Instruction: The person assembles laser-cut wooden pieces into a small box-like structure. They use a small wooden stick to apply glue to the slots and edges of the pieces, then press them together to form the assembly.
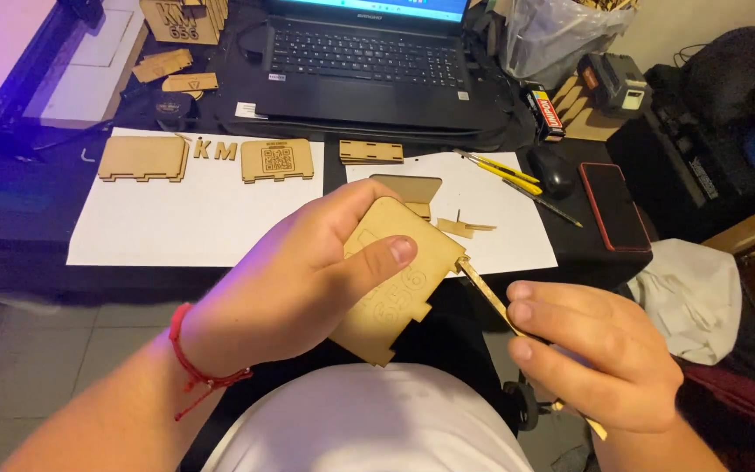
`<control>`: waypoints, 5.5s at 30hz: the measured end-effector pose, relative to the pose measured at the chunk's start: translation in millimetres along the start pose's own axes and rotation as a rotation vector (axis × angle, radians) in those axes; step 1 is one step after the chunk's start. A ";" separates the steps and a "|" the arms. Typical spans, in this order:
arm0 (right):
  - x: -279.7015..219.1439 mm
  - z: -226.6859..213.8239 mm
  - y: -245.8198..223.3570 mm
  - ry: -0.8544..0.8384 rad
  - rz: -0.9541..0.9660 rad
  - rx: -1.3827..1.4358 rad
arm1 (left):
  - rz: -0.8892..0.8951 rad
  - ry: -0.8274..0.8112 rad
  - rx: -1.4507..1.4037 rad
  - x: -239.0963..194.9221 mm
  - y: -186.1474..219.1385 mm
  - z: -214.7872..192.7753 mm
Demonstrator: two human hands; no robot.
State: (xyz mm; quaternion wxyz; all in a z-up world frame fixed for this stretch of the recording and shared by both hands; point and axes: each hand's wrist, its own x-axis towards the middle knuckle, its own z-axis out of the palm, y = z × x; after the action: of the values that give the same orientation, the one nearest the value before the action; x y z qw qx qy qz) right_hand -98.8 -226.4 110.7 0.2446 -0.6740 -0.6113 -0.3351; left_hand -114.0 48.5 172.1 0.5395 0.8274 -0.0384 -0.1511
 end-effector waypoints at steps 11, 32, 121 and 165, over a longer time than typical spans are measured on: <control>-25.2 -0.9 -17.3 0.177 0.118 0.013 | 0.026 0.014 0.000 -16.9 5.1 8.0; -34.0 30.5 -23.2 0.795 0.529 0.371 | -0.121 -0.042 -0.171 -17.9 25.1 20.2; 6.9 -10.6 16.2 0.340 1.379 0.807 | -0.088 -0.161 0.427 3.8 30.7 42.2; -27.8 27.7 -31.9 0.862 1.169 0.766 | 0.264 -0.030 -0.254 32.7 -22.5 48.2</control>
State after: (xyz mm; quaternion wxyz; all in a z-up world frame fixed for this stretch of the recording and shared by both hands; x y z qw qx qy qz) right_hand -126.8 -220.0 69.1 0.8062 -0.5656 -0.0860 -0.1510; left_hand -99.2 7.9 127.0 0.6543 0.7379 -0.1355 -0.0950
